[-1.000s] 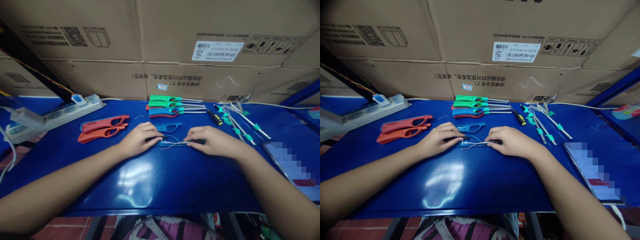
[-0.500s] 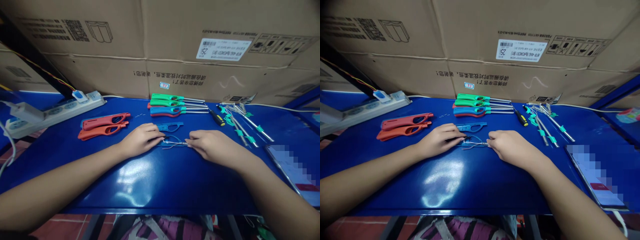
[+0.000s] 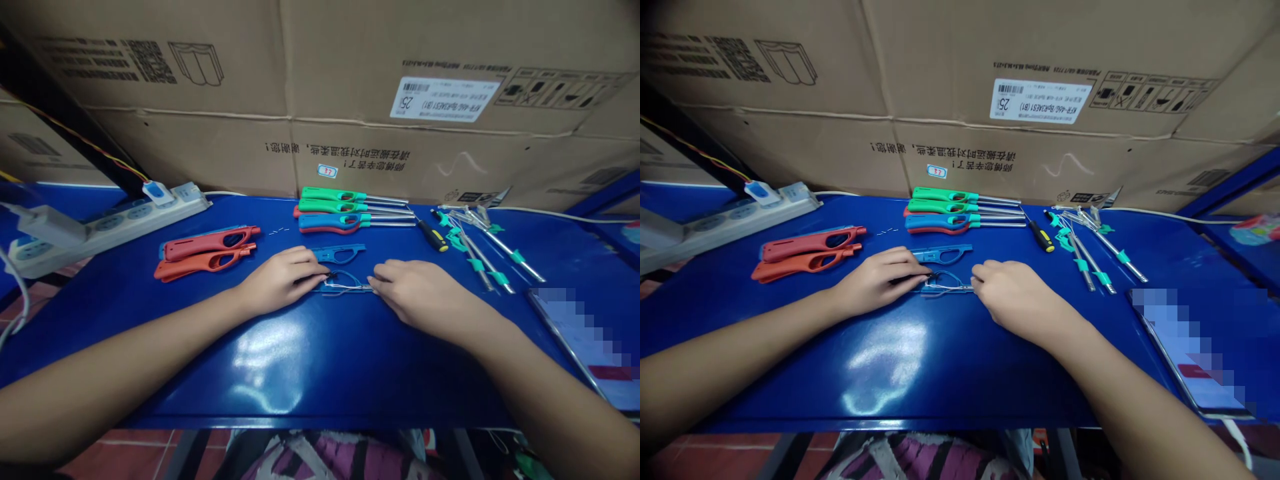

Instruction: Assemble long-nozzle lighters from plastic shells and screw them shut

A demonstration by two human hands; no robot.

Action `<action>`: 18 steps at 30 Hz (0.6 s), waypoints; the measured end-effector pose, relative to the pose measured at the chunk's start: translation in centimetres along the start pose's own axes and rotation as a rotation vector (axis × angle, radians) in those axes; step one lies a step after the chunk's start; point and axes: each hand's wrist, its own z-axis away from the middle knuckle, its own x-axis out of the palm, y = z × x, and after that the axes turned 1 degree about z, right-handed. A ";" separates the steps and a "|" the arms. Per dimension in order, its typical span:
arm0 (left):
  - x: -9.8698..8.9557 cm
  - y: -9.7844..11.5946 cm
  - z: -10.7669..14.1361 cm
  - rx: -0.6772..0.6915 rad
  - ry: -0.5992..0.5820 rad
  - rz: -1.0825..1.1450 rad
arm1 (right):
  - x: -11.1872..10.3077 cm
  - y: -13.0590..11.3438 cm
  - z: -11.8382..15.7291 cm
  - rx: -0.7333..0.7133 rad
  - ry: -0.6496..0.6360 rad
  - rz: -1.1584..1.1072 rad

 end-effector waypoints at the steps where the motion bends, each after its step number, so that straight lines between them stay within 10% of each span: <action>1: 0.0 0.0 0.0 -0.003 0.002 0.002 | -0.1 0.1 0.0 0.019 0.019 -0.028; 18: 0.8 1.5 0.1 -0.063 0.029 -0.040 | 0.8 -1.3 -1.0 0.133 0.147 -0.404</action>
